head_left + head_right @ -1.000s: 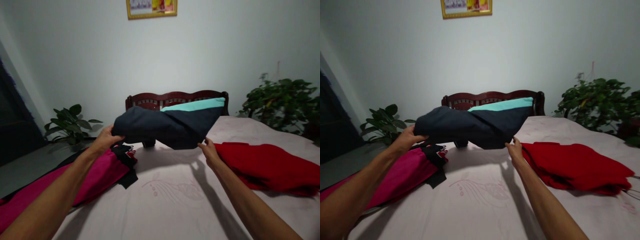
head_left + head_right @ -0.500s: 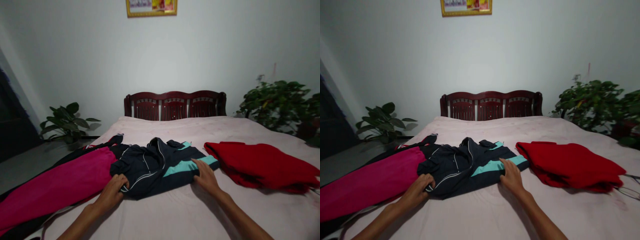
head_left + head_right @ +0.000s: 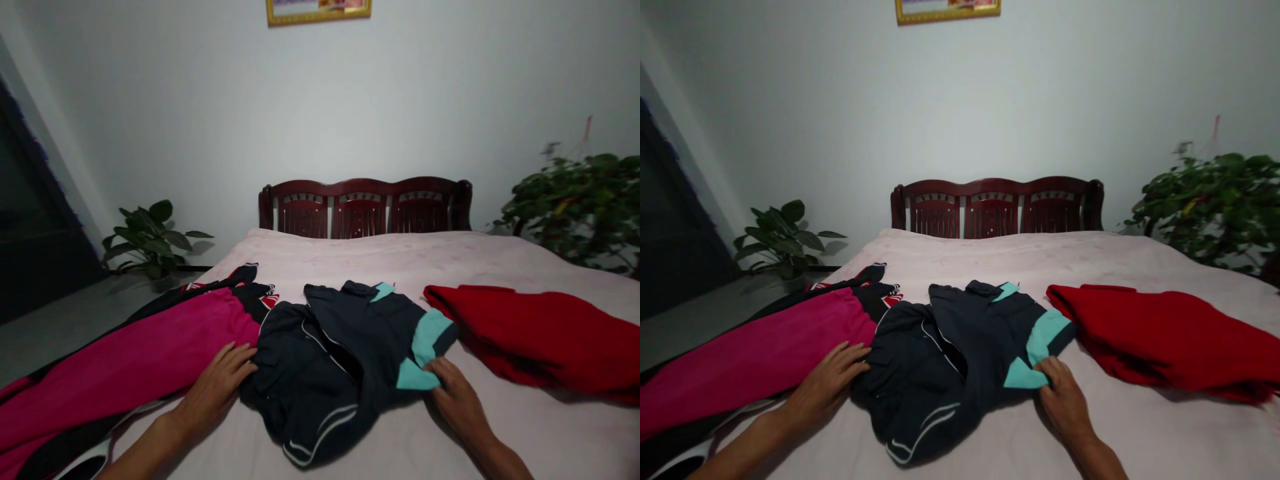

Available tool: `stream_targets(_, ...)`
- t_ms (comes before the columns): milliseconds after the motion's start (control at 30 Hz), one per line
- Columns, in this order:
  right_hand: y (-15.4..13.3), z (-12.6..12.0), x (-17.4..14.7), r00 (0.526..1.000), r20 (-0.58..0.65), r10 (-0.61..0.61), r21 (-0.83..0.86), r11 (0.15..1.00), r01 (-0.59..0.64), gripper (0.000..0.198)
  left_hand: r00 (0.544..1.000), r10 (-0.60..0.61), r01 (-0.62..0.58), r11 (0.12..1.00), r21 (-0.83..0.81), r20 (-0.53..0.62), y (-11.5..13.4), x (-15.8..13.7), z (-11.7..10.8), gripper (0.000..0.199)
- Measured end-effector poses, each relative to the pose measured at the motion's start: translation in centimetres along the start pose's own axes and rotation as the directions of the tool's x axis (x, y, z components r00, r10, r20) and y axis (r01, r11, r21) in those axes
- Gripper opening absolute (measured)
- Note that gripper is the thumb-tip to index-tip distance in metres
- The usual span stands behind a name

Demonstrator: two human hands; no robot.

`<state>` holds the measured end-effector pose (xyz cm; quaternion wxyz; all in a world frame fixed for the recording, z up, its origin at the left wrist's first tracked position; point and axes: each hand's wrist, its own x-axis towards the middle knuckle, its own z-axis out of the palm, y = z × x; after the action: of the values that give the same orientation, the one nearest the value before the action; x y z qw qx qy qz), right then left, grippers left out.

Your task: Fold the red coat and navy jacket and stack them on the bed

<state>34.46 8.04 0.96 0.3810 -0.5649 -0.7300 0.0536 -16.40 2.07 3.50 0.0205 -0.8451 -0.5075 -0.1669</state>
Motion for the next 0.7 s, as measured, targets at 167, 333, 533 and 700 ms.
stream_targets(167, 0.6, 0.6, -1.4, 0.995, 0.089, -0.05, 0.02, 0.999, 0.048, 0.014, 0.999, 0.017, -0.022, 0.982, 0.189, 0.031, -5.0, 1.8, 2.5, 0.058)
stream_targets(333, 1.0, 0.6, -1.5, 0.981, 0.065, -0.185, -0.044, 0.981, 0.188, 0.013, 0.994, -0.054, 0.079, 0.949, 0.304, -0.092, -9.0, 4.0, 3.8, 0.056)
stream_targets(533, 0.4, 0.4, -2.6, 0.943, 0.063, -0.328, -0.24, 0.912, 0.333, 0.014, 0.941, -0.31, 0.338, 0.87, 0.358, -0.136, -12.9, 9.2, 4.0, 0.056)
stream_targets(700, -1.9, 0.2, -3.4, 0.939, 0.118, -0.323, -0.346, 0.873, 0.343, 0.022, 0.916, -0.373, 0.4, 0.867, 0.298, -0.146, -11.5, 11.6, 4.3, 0.05)
